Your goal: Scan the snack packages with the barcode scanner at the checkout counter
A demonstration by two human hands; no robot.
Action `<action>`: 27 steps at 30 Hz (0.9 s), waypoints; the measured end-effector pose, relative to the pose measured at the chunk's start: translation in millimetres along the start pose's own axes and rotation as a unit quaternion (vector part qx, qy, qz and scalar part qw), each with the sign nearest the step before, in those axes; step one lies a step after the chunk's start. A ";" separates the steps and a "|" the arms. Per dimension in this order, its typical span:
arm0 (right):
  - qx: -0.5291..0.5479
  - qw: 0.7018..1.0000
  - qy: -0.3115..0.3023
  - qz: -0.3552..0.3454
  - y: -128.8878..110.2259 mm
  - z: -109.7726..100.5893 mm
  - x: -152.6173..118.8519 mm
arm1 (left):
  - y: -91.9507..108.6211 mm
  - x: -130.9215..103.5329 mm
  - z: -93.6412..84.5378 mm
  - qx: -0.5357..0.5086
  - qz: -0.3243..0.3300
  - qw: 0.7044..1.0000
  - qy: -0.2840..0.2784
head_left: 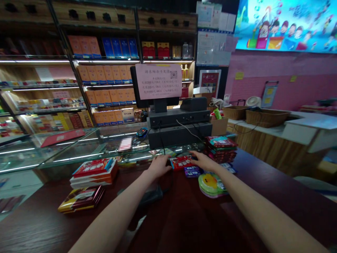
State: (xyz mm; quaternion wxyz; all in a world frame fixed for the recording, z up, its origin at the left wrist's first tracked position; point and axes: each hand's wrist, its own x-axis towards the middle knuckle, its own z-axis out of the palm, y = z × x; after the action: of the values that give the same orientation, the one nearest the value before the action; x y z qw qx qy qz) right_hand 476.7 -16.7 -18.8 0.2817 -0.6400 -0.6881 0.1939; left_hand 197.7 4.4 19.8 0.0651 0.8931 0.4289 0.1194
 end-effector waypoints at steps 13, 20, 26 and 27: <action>0.048 0.997 -0.067 0.000 31.8 -6.9 13.6 | 1.5 31.1 21.5 0.023 -0.028 0.996 -0.081; 0.076 0.993 -0.091 0.005 40.4 -1.2 21.5 | -0.5 38.5 25.5 0.017 -0.041 0.994 -0.099; 0.087 0.992 -0.094 0.011 40.1 3.0 20.5 | -1.8 37.4 27.4 0.009 -0.041 0.995 -0.090; 0.086 0.992 -0.092 0.011 39.4 2.9 19.8 | -0.9 36.6 27.0 0.009 -0.041 0.995 -0.087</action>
State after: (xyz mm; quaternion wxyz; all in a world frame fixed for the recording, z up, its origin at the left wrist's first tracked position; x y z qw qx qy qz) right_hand 504.9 7.3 -42.9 0.2690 -0.6004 -0.6846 0.3138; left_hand 226.4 33.2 -0.6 0.0993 0.8825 0.4585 0.0344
